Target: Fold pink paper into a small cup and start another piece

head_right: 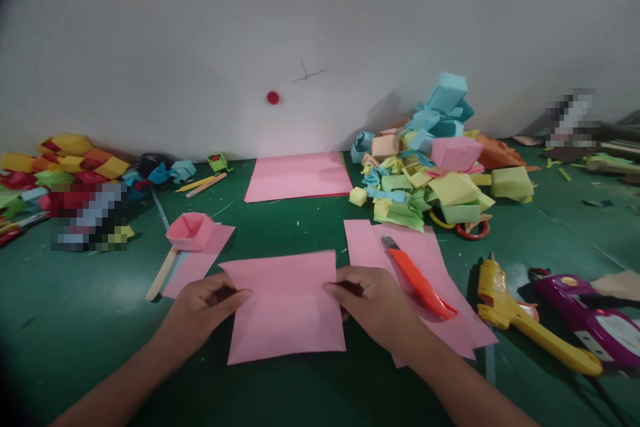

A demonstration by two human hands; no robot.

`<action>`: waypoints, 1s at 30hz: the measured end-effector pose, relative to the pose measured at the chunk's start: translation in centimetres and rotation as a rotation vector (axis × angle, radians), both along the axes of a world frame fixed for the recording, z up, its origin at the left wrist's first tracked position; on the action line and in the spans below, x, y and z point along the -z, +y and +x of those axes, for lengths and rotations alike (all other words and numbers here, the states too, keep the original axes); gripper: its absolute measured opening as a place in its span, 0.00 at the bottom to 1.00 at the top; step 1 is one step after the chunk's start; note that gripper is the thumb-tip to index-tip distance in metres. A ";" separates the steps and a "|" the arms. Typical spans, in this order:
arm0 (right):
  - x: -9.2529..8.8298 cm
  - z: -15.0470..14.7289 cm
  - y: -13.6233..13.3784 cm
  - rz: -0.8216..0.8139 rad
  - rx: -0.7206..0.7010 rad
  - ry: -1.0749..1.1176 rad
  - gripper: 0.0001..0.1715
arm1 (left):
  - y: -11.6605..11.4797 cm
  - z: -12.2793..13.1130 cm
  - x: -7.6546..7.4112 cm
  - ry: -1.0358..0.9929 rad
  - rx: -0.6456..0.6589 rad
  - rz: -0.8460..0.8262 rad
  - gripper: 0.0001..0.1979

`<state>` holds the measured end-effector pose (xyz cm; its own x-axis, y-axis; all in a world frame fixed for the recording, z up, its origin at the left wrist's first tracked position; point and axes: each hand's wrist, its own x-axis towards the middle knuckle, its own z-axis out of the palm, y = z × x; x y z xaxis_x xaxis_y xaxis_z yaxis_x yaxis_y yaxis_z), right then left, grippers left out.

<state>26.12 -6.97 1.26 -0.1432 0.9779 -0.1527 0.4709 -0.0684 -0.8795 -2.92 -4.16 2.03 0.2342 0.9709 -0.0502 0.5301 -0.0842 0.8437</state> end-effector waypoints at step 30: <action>0.1 -0.1 0.2 0.125 -0.065 -0.184 0.09 | 0.1 -0.6 1.2 0.371 0.166 0.279 0.15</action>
<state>26.02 -6.73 1.13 -0.1877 0.9804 -0.0600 0.6242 0.0719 -0.7780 -3.52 -4.01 0.81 0.4025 0.9103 0.0971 0.7507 -0.3889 0.5340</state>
